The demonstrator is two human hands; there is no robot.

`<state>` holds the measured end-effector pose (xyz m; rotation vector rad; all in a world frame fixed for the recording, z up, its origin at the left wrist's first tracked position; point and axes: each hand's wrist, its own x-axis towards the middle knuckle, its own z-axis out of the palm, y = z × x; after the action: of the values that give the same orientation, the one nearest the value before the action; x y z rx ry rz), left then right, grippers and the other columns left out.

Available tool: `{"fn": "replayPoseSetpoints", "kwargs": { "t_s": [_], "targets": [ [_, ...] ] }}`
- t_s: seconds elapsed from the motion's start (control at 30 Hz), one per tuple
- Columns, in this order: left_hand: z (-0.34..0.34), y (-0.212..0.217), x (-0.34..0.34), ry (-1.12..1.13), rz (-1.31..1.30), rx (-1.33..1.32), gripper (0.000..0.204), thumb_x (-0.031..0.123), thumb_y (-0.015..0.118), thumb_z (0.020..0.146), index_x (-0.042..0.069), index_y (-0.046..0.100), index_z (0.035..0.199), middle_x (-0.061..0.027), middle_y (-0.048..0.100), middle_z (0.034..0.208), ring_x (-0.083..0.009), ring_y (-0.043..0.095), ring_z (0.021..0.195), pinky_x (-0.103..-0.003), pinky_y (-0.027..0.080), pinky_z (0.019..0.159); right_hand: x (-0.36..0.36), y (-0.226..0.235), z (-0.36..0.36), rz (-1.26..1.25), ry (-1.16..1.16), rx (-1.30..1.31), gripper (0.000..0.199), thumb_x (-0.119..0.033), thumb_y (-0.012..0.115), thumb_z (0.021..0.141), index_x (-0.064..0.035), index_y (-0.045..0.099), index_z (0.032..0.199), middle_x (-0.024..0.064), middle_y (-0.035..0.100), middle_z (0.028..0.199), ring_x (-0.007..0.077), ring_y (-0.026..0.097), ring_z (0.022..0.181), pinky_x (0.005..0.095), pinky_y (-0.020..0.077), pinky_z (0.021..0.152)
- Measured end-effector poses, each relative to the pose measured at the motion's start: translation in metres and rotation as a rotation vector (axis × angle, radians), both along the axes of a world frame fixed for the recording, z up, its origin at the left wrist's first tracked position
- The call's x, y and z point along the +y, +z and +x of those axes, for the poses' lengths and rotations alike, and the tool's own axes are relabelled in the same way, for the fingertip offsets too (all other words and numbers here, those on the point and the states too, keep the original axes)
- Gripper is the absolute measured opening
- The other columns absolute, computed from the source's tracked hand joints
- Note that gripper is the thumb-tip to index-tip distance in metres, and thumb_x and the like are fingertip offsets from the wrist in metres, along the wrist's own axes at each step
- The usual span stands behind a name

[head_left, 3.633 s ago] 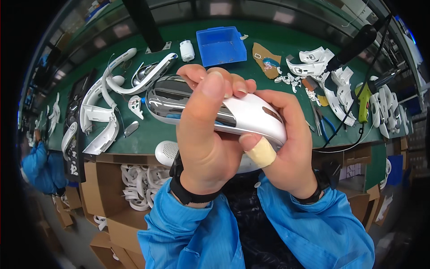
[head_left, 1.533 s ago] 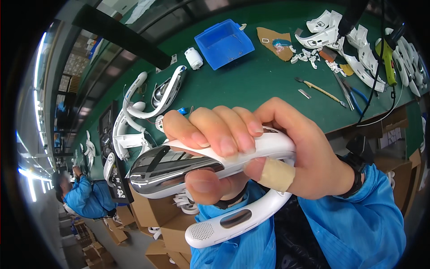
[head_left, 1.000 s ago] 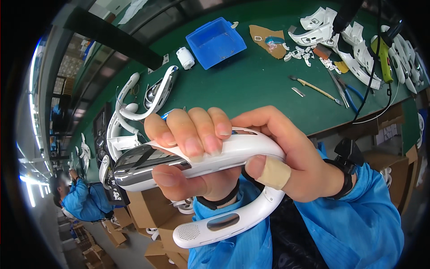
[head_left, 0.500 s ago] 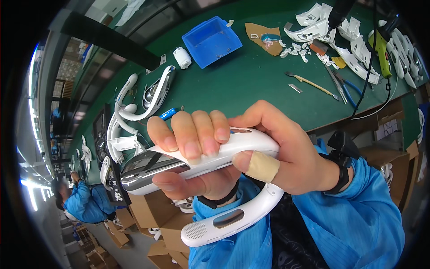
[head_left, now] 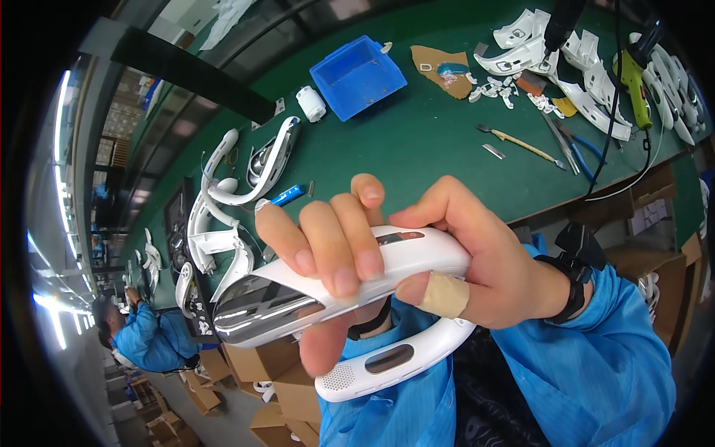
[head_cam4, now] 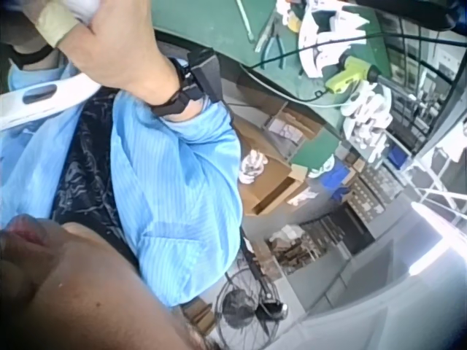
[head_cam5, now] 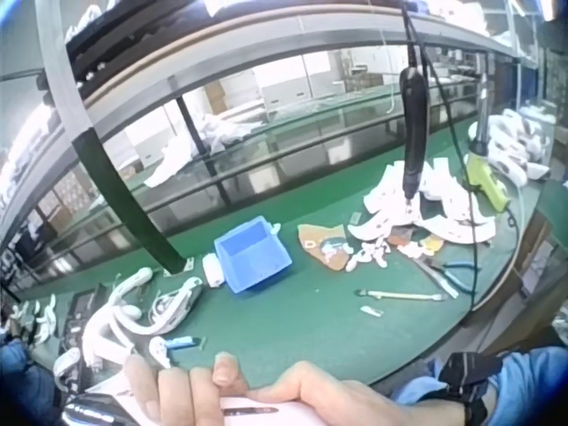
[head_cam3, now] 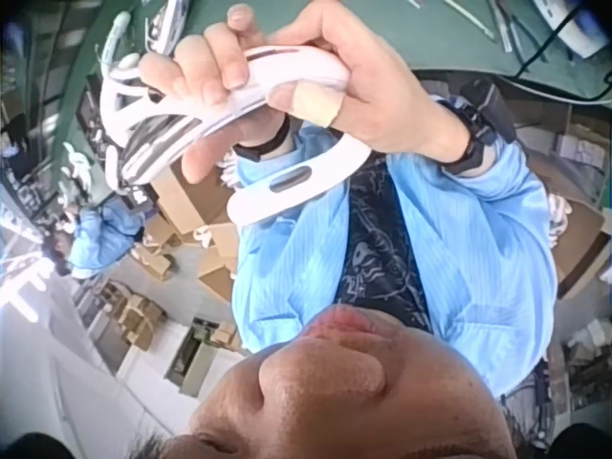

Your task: Assembling the outer casing and internal components of a white neck massager at an industrial workstation.

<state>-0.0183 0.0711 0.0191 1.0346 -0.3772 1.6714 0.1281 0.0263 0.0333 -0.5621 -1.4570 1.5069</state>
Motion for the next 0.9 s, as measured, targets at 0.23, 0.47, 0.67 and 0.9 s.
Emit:
{"fn": "replayPoseSetpoints", "kwargs": {
  "t_s": [0.23, 0.47, 0.67, 0.9],
  "targets": [
    [0.006, 0.007, -0.001, 0.097, -0.040, 0.187, 0.056, 0.052, 0.080, 0.083, 0.010, 0.049, 0.106, -0.0069, 0.062, 0.097, -0.0241, 0.063, 0.092, -0.046, 0.042, 0.100, 0.000, 0.000, 0.003, 0.052, -0.035, 0.008, 0.044, -0.015, 0.070, 0.094, -0.0025, 0.040, 0.123, 0.0112, 0.056, 0.113, 0.0113, 0.055, 0.101, 0.0302, 0.0468, 0.084],
    [0.007, 0.003, -0.005, 0.072, -0.073, 0.098, 0.053, 0.052, 0.073, 0.089, 0.009, 0.047, 0.106, -0.0097, 0.060, 0.093, -0.0244, 0.062, 0.085, -0.045, 0.045, 0.094, -0.002, -0.002, -0.002, 0.019, 0.014, 0.085, 0.041, -0.013, 0.068, 0.094, -0.0039, 0.039, 0.122, 0.0092, 0.055, 0.112, 0.0101, 0.053, 0.099, 0.0291, 0.0456, 0.083],
    [0.013, -0.011, -0.006, 0.020, -0.161, 0.038, 0.043, 0.045, 0.068, 0.094, 0.009, 0.046, 0.106, -0.0080, 0.060, 0.091, -0.0230, 0.061, 0.083, -0.044, 0.044, 0.093, 0.004, -0.009, 0.001, -0.072, 0.014, 0.086, 0.038, -0.009, 0.065, 0.096, -0.0041, 0.038, 0.121, 0.0089, 0.055, 0.113, 0.0089, 0.052, 0.100, 0.0295, 0.0455, 0.084],
    [-0.004, 0.005, 0.007, 0.087, -0.203, -0.012, 0.045, 0.052, 0.059, 0.097, 0.009, 0.051, 0.101, -0.0055, 0.061, 0.087, -0.0197, 0.059, 0.078, -0.038, 0.040, 0.086, -0.003, 0.000, 0.002, -0.154, 0.003, 0.027, 0.053, -0.011, 0.067, 0.095, 0.0010, 0.035, 0.135, 0.0138, 0.056, 0.120, 0.0160, 0.057, 0.107, 0.0322, 0.0459, 0.094]
  ]
}}
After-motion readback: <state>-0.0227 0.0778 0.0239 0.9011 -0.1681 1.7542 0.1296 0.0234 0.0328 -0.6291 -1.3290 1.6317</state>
